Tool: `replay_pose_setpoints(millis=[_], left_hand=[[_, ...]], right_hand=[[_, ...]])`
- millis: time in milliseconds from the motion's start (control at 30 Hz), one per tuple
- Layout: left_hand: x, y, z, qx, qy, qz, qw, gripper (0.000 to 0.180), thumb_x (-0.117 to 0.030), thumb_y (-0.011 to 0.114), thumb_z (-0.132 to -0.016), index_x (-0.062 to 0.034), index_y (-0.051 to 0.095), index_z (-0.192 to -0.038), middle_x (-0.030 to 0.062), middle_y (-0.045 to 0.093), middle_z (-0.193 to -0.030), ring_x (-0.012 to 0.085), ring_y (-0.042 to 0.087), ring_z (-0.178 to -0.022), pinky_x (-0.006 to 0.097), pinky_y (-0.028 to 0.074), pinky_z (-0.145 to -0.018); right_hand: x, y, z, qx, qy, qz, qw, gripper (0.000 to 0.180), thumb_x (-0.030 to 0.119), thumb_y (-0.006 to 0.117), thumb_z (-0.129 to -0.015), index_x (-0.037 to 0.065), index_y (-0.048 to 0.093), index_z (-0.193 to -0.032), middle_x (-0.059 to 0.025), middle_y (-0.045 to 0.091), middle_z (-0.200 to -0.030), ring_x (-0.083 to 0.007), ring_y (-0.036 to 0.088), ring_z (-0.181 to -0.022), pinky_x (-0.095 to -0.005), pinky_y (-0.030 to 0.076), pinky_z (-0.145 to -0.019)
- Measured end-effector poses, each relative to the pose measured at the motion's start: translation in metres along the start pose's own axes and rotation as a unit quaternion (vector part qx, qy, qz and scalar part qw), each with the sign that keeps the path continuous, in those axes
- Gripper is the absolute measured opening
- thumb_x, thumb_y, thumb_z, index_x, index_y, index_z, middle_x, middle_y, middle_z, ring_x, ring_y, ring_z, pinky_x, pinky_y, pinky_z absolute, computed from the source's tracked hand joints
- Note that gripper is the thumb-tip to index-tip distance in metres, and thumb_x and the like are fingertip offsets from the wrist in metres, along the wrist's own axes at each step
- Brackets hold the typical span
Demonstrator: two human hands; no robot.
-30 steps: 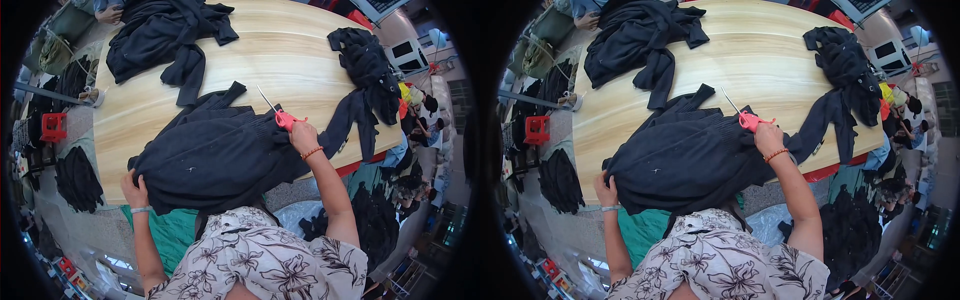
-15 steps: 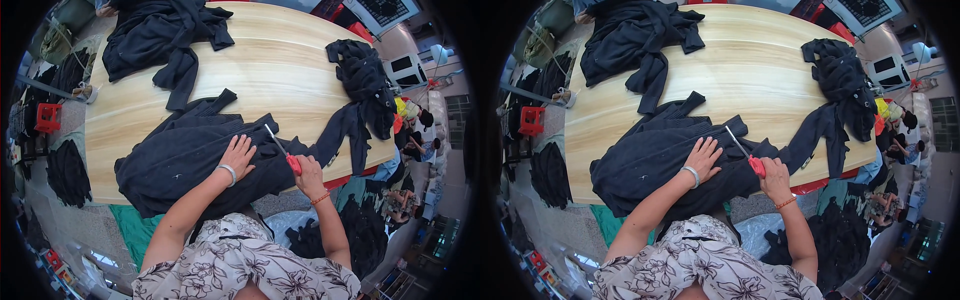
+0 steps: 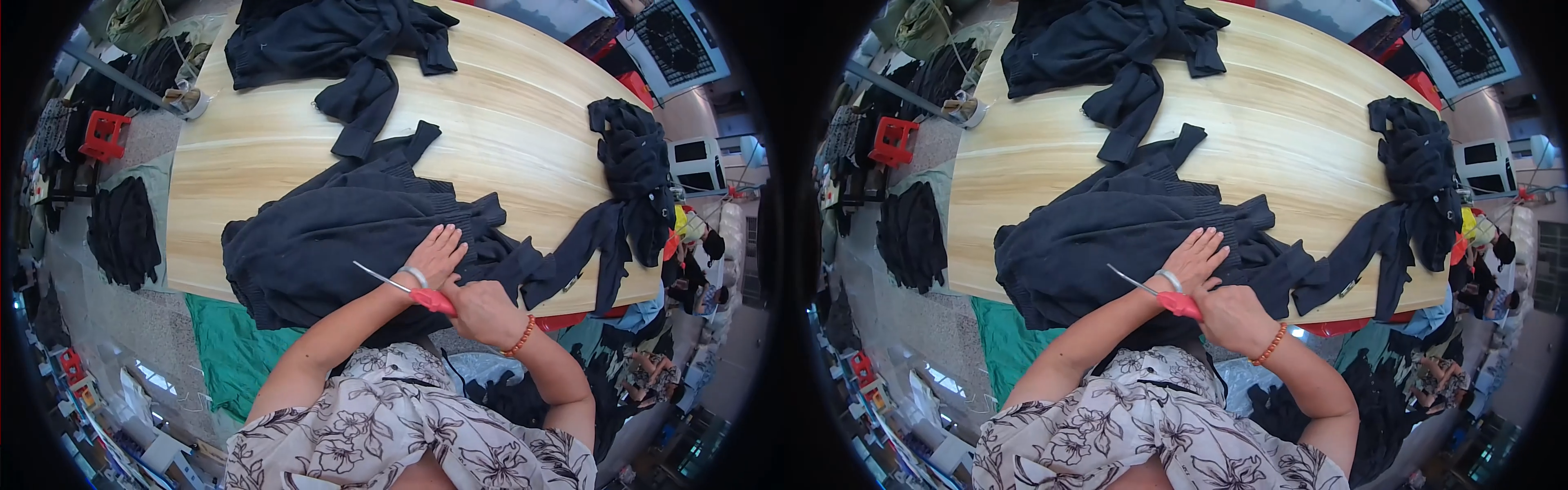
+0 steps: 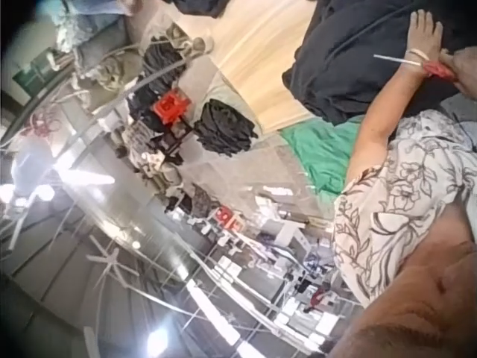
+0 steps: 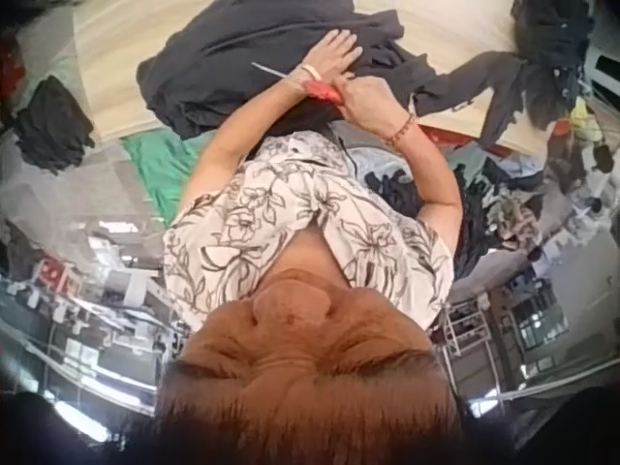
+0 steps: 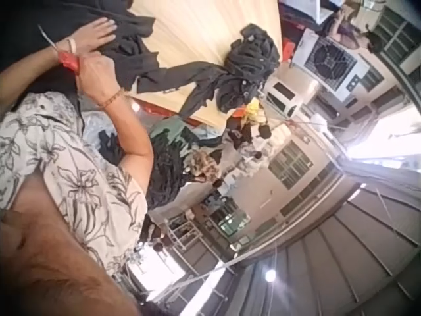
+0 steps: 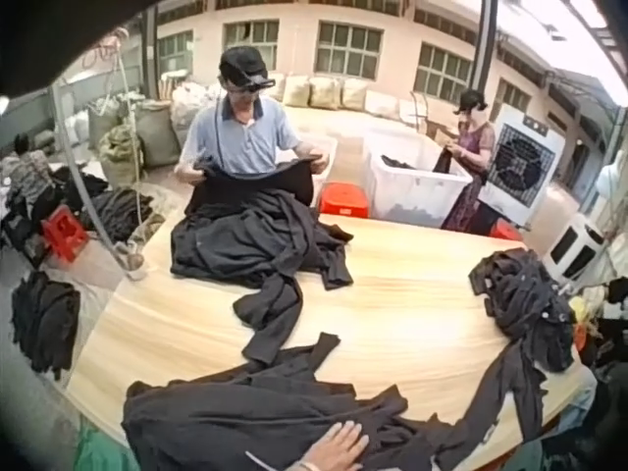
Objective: The person is trimming excess threads from black sweaters using a pair of scissors on a wooden table.
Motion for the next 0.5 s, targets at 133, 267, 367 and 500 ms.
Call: replay_pose_setpoints(millis=[133,267,367,500], left_hand=[[0.017,-0.053,0.071,-0.099,-0.039,-0.045,0.993,0.064,-0.037,0.059,-0.082,0.0034,0.051,-0.131,0.0227,0.048,-0.139,0.0367,0.04,-0.134,0.05,0.023,-0.115],[0.061,-0.107,0.166,-0.074,-0.168,-0.037,0.982,0.079,-0.042,0.073,-0.076,-0.0019,0.045,-0.137,0.0176,0.041,-0.146,0.0346,0.036,-0.137,0.052,0.023,-0.114],[0.107,-0.118,0.237,-0.123,-0.261,-0.043,0.957,0.085,-0.045,0.074,-0.076,-0.0003,0.042,-0.141,0.0195,0.042,-0.146,0.0362,0.036,-0.138,0.053,0.023,-0.114],[0.144,-0.129,0.288,-0.106,-0.285,-0.1,0.947,0.082,-0.046,0.071,-0.078,-0.0022,0.043,-0.142,0.0151,0.039,-0.15,0.034,0.031,-0.142,0.057,0.018,-0.115]], right_hand=[[0.033,-0.01,-0.022,-0.014,-0.033,-0.016,0.999,0.02,0.019,0.068,-0.08,0.005,0.057,-0.089,-0.016,0.062,-0.064,-0.0335,0.065,-0.063,-0.0423,0.05,-0.058],[0.056,-0.008,-0.042,0.028,-0.021,-0.004,0.999,0.021,0.02,0.067,-0.081,0.004,0.057,-0.09,-0.0164,0.061,-0.063,-0.0353,0.064,-0.061,-0.0437,0.05,-0.056],[0.084,-0.003,-0.061,0.049,-0.058,-0.013,0.997,0.021,0.02,0.067,-0.081,0.003,0.058,-0.09,-0.0168,0.062,-0.063,-0.0359,0.064,-0.061,-0.0451,0.049,-0.056],[0.121,0.022,-0.088,0.079,-0.091,-0.051,0.991,0.023,0.021,0.064,-0.083,0.0,0.059,-0.092,-0.0191,0.062,-0.064,-0.0383,0.064,-0.065,-0.0468,0.05,-0.059]])
Point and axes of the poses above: each hand's wrist, its own z-axis away from the middle knuckle, its own y-axis out of the palm, x = y × z, the point moved 7 cm from there along -z, towards the middle knuckle
